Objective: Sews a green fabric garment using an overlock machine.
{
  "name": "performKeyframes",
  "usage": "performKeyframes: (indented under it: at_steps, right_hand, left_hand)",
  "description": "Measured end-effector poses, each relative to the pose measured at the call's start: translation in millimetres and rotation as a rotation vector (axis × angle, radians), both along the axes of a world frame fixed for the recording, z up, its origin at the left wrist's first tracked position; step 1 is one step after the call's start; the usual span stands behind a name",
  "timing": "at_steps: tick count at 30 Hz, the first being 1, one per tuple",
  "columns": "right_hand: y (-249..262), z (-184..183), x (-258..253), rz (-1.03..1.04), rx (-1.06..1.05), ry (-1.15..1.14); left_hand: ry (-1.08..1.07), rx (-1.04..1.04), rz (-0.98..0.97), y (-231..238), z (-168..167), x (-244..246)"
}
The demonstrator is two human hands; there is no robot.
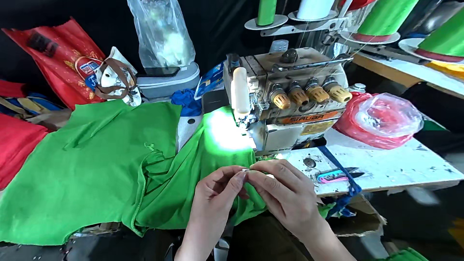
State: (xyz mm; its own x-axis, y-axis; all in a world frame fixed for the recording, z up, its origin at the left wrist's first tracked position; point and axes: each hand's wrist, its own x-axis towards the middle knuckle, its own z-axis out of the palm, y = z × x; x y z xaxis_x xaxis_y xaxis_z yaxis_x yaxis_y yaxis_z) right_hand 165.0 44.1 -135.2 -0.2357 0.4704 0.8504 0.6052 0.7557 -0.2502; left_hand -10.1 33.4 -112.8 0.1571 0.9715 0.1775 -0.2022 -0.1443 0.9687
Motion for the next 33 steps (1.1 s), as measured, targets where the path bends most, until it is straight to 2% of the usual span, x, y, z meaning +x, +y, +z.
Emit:
performKeyframes:
  at_steps: [5,7,10,15,20,23,25,27,29,33]
  right_hand:
    - [-2.9,0.4,-2.9,0.27,-0.412,0.461]
    - [-3.8,-0.4,-7.0,0.301,-0.446,0.499]
    - [-4.0,0.0,-13.9,0.304,-0.374,0.5]
    - [-1.4,1.9,-10.3,0.164,-0.168,0.309]
    - [2.4,0.6,3.3,-0.025,0.134,-0.037]
    - [-0.4,-2.4,6.7,-0.037,0.203,-0.16]
    - [0.0,-3.4,7.5,-0.022,0.196,-0.151]
    - [1.2,-1.5,9.8,0.001,0.117,-0.081]
    - [1.8,1.3,13.9,0.038,-0.083,0.037]
    - [1.1,6.7,21.9,0.314,-0.493,0.304]
  left_hand:
    - [0.032,0.194,0.053,2.5,-8.4,-2.4]
    - [0.014,0.215,0.049,2.5,-10.0,0.0]
    - [-0.07,0.159,0.01,1.2,-11.6,3.3]
    - [-0.242,-0.033,-0.094,-1.4,-9.9,1.3]
    - [-0.082,-0.099,-0.123,-6.3,-4.2,-4.6]
    - [-0.024,-0.08,-0.122,-7.6,-1.5,-3.3]
    - [0.019,-0.064,-0.114,-6.8,-0.4,-3.2]
    - [0.074,-0.009,-0.097,-5.0,-0.6,-4.6]
    - [0.18,0.1,-0.058,-2.8,-0.6,-7.2]
    - [0.459,0.365,0.024,2.6,-2.7,-13.0]
